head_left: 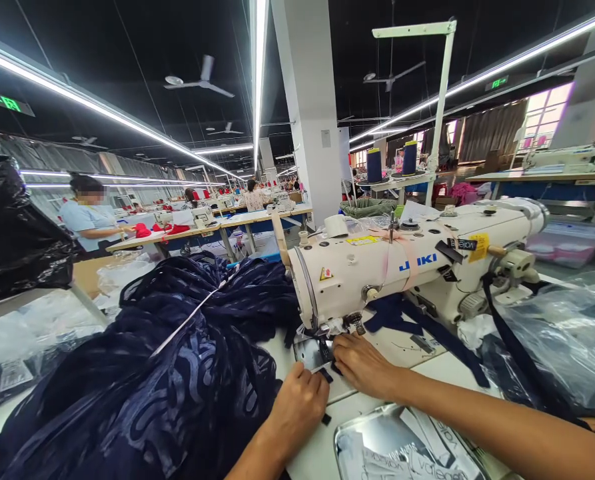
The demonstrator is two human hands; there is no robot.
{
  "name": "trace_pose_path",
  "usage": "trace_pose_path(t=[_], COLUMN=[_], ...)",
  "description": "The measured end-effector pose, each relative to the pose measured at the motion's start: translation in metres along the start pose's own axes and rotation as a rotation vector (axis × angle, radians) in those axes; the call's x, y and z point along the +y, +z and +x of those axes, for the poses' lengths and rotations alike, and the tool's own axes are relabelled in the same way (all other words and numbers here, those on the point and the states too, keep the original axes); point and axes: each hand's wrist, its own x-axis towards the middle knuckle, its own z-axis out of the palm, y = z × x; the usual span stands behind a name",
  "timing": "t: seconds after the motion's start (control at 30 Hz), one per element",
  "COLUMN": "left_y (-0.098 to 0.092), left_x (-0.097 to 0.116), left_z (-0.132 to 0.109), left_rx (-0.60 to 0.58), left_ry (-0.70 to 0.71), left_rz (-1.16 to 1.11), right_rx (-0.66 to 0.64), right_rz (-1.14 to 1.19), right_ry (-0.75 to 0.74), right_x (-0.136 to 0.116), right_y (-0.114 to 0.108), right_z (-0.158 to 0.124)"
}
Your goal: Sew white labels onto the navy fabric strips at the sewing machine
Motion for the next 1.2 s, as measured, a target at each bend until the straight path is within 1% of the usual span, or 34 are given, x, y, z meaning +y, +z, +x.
trace_pose_path(t=[0.07, 0.13, 0.3, 0.43, 0.53, 0.7, 0.8, 0.9, 1.0, 1.07, 1.2], left_y=[-0.003, -0.004, -0.002, 0.001, 0.003, 0.004, 0.004, 0.004, 0.005, 0.007, 0.004], left_x=[-0.001, -0.002, -0.002, -0.001, -0.001, 0.0, 0.0, 0.0, 0.001, 0.003, 0.002], left_z=[-0.002, -0.002, 0.002, 0.005, 0.005, 0.004, 0.005, 0.006, 0.008, 0.008, 0.005], left_rx=[0.016, 0.043, 0.089, 0.103, 0.075, -0.016, -0.043, -0.061, -0.088, -0.103, -0.116], left_ry=[-0.011, -0.011, 0.004, 0.01, 0.018, 0.018, 0.025, 0.016, 0.011, 0.001, -0.054], left_rz=[0.018, 0.031, 0.017, -0.004, -0.017, -0.031, -0.044, -0.05, -0.057, -0.065, -0.097], right_rx=[-0.056, -0.083, -0.083, -0.082, -0.076, -0.063, -0.042, -0.029, -0.047, -0.054, -0.057], right_rz=[0.121, 0.19, 0.248, 0.279, 0.295, 0.308, 0.319, 0.387, 0.438, 0.347, -0.072], right_ry=[0.098, 0.157, 0.237, 0.266, 0.275, 0.273, 0.261, 0.24, 0.164, 0.07, -0.088], right_x=[-0.003, -0.005, -0.006, -0.007, -0.007, -0.008, -0.008, -0.004, -0.001, -0.004, -0.02], right_y=[0.0, 0.0, 0.002, 0.002, 0.001, 0.002, 0.003, 0.002, 0.0, 0.0, 0.001], right_z=[0.004, 0.008, 0.013, 0.013, 0.013, 0.012, 0.012, 0.01, 0.003, -0.003, -0.013])
